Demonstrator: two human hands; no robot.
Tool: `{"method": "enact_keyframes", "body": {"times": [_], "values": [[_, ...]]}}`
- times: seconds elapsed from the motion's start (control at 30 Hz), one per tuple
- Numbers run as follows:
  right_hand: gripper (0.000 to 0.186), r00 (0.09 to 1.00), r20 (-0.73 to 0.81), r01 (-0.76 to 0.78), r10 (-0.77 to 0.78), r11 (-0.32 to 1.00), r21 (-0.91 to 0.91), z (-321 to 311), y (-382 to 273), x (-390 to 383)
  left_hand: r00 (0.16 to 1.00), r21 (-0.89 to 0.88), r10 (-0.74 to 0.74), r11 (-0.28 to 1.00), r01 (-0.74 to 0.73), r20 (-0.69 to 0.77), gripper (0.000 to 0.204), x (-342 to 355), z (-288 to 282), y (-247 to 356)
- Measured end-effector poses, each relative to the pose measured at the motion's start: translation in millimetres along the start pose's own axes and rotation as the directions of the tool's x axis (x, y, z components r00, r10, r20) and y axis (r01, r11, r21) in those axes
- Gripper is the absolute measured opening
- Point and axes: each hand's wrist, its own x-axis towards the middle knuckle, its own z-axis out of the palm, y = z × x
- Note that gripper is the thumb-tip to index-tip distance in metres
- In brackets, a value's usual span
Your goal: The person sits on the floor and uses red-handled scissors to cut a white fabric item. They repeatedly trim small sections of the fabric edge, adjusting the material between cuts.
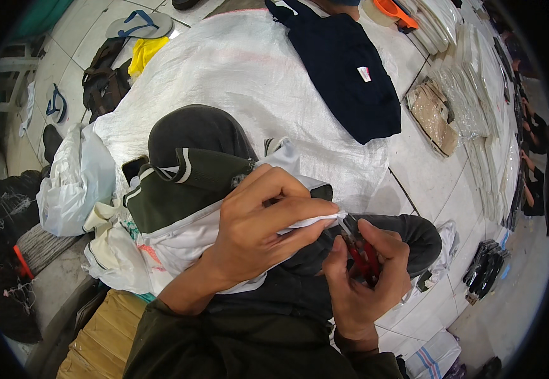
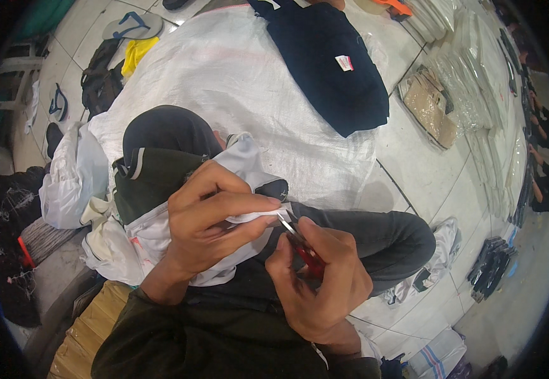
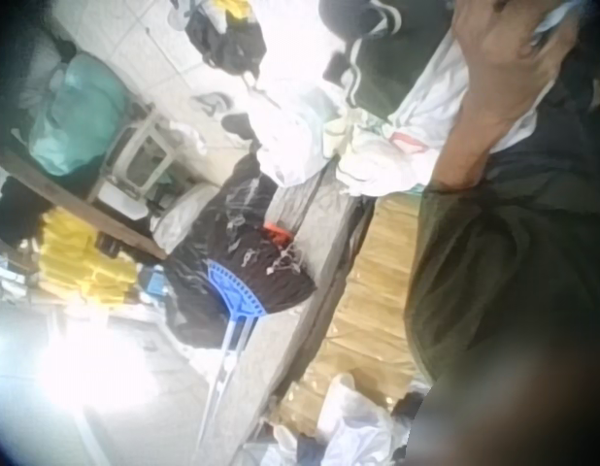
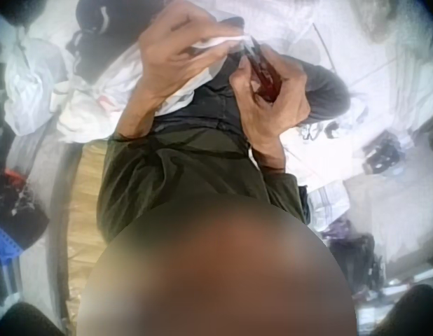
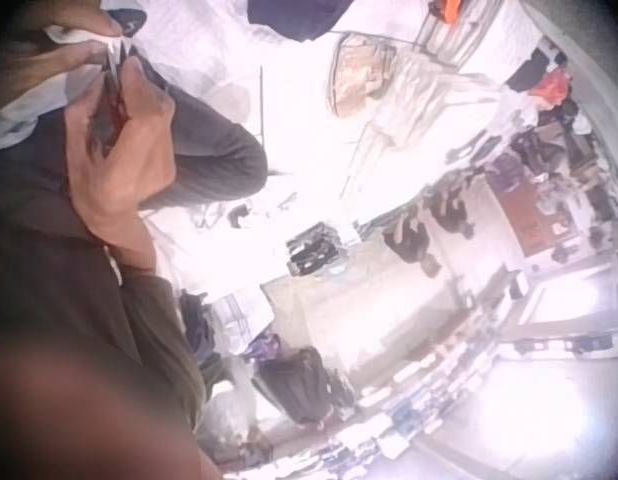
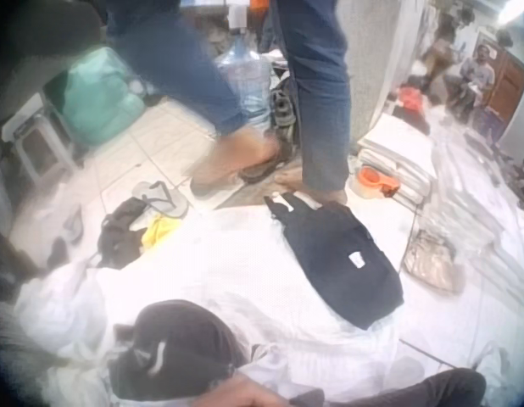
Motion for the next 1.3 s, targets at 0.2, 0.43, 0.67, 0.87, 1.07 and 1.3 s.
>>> {"method": "enact_keyframes", "body": {"times": [0.2, 0.43, 0.67, 0.87, 1.07, 1.3], "values": [[0.037, 1.000, 0.007, -0.017, 0.017, 1.000, -0.015, 1, -1, 1, 1.000, 0.000, 0.012, 1.000, -0.012, -0.003, 0.036, 0, 1, -1], [0.038, 0.998, -0.050, 0.024, -0.024, 1.000, 0.000, 8, 1, 3, 1.000, -0.009, 0.014, 1.000, -0.014, 0.000, 0.034, 1, 0, 0], [0.037, 0.904, 0.152, -0.425, 0.399, 0.802, 0.420, 3, 1, 7, 0.995, 0.097, 0.093, 0.991, -0.088, -0.041, 0.033, 1, 4, 1], [0.036, 0.970, 0.010, 0.244, -0.244, 0.966, -0.080, 12, 17, 10, 0.999, 0.055, 0.023, 0.998, -0.021, -0.033, 0.035, -1, 3, 0], [0.036, 0.926, 0.219, -0.376, 0.306, 0.778, 0.503, 4, 18, 14, 0.997, 0.076, 0.072, 0.995, -0.071, -0.011, 0.031, 0, 6, 0], [0.033, 0.923, -0.021, 0.371, -0.384, 0.903, -0.217, 16, 27, 13, 1.000, 0.060, 0.009, 0.998, -0.009, 0.006, 0.033, 1, 4, -1]]}}
